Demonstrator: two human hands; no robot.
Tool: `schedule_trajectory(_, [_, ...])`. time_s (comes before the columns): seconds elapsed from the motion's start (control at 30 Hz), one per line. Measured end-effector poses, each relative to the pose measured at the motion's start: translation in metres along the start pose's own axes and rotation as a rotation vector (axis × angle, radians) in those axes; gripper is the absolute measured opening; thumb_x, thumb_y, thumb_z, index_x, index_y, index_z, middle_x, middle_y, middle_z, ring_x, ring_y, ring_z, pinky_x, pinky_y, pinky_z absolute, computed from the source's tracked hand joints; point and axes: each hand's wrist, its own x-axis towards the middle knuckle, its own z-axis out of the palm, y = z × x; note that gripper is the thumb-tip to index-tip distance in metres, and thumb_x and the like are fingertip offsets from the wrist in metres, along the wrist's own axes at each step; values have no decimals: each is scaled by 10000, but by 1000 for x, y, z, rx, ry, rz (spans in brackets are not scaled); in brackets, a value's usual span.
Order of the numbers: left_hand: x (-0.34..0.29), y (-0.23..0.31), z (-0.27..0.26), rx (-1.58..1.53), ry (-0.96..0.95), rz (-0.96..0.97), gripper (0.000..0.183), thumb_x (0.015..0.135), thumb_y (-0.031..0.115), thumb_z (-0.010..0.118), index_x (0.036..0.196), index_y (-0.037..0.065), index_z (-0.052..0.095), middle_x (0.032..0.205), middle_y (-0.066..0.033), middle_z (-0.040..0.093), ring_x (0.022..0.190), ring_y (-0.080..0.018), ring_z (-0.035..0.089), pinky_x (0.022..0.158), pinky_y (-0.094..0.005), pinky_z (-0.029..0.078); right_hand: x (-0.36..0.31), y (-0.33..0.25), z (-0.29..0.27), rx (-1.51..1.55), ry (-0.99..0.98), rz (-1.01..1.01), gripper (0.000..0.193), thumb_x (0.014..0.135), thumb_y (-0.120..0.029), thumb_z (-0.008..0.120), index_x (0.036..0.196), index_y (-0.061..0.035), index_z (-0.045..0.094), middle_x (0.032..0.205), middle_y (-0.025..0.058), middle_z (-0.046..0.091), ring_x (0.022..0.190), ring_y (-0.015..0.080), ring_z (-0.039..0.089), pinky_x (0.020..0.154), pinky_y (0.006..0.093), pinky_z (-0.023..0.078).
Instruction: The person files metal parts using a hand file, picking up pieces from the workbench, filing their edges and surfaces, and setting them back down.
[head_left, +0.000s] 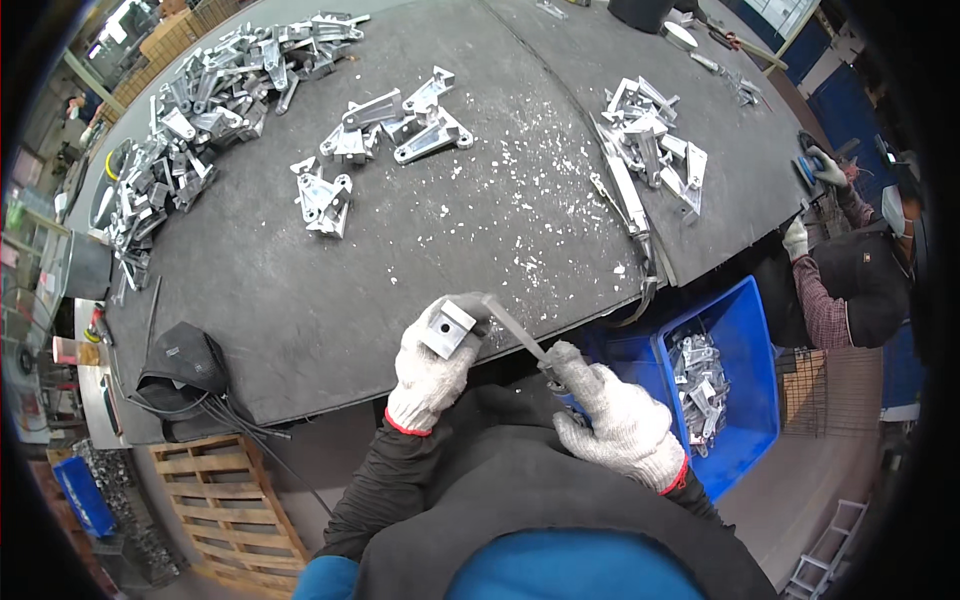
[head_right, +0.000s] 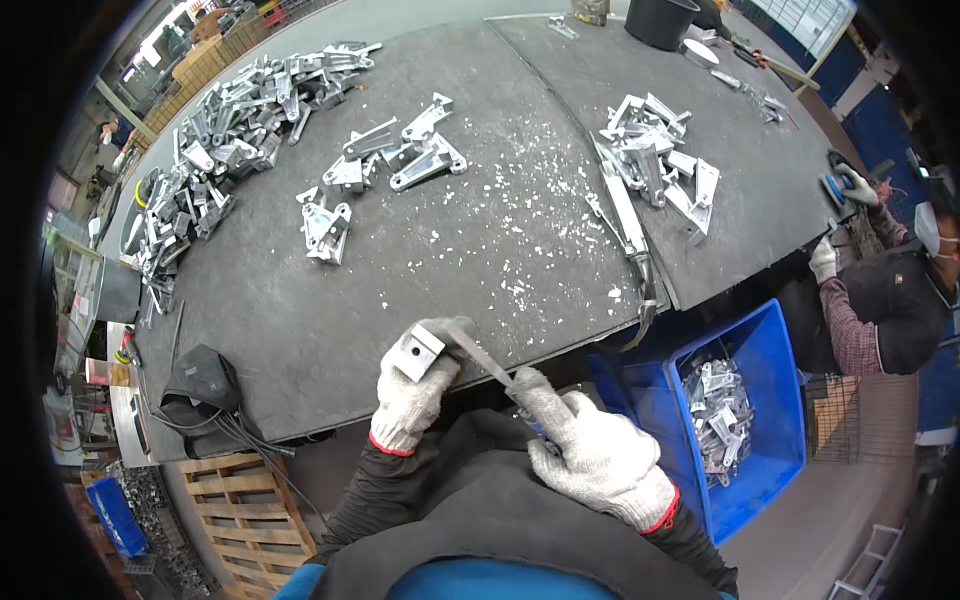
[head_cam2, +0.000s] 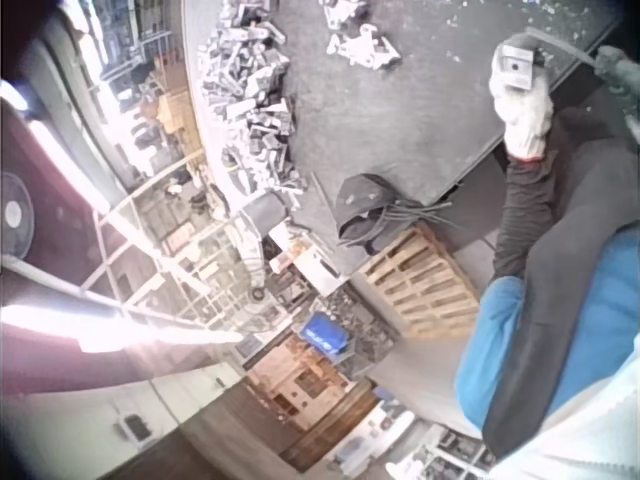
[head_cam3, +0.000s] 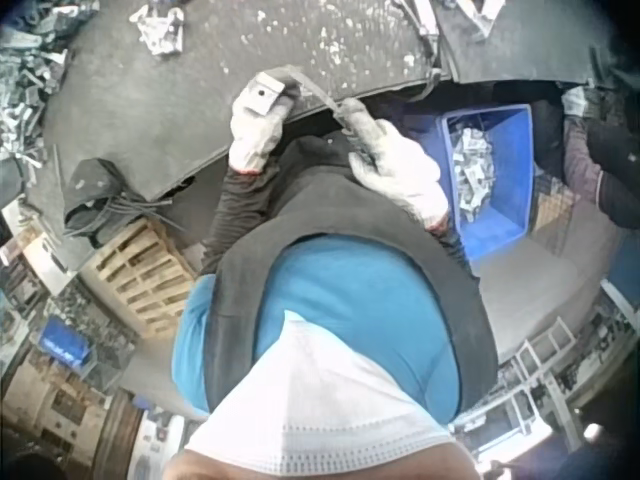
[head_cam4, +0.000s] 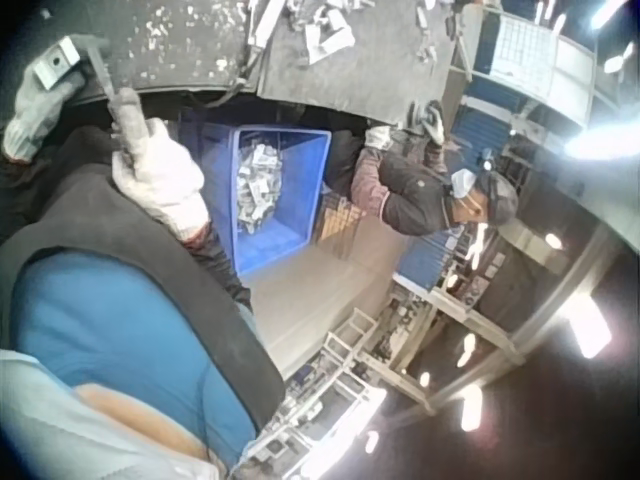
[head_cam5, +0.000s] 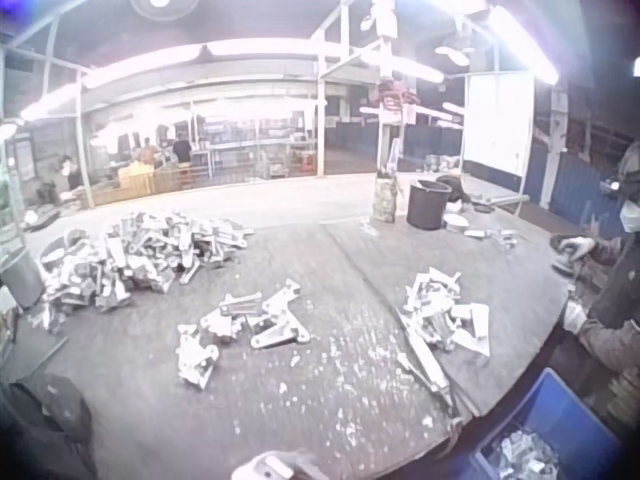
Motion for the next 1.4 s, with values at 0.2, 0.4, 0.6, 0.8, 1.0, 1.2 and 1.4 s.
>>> schedule_trajectory(0.2, [-6,-13,10,-251,104,203,632,863,-83,685,1470,10,536,1283,-94,681,1103,-138,661,935,-279,557,8,-13,0,-124,-100,-59,789,852,-226,732,1582,-278,438,928,90,660,559,296,668,490,429,553])
schedule_trajectory(0.4, [-3,-7,16,-141,187,67,466,871,17,778,1322,12,664,1249,-80,716,1055,-118,674,938,-277,555,11,-23,0,-259,-265,95,756,847,-341,745,1548,-294,467,910,109,630,628,359,693,547,488,571])
schedule_trajectory(0.6, [2,-7,15,-93,212,61,429,868,30,791,1283,12,685,1199,-95,741,1075,-147,701,950,-303,570,19,-36,0,-412,-250,78,664,855,-266,721,1483,-383,541,842,101,592,531,346,642,482,481,542])
schedule_trajectory(0.8, [2,-6,15,-43,217,61,396,863,32,790,1250,18,704,1166,-96,753,1042,-153,714,923,-297,578,21,-37,1,-479,-243,31,635,850,-189,700,1431,-421,585,790,102,581,502,324,629,453,463,530])
schedule_trajectory(1.0, [1,-7,13,-22,217,104,394,858,17,775,1246,22,706,1173,-101,754,1023,-160,719,909,-303,580,26,-22,-3,-101,-262,41,744,865,-200,694,1545,-409,478,719,89,525,441,256,580,424,414,511])
schedule_trajectory(1.2, [-1,-10,13,-40,198,130,407,849,7,773,1249,6,696,1218,-107,742,1052,-163,712,919,-307,573,40,-1,-16,650,-667,167,829,887,-108,690,1623,-35,318,1535,177,539,1370,247,564,1135,335,430])
schedule_trajectory(1.4, [1,-11,13,-10,195,166,409,846,9,780,1245,4,693,1238,-110,736,1075,-161,708,927,-310,569,39,-2,-15,698,-643,141,803,905,-135,689,1616,-31,330,1492,194,569,1316,265,609,1095,347,475])
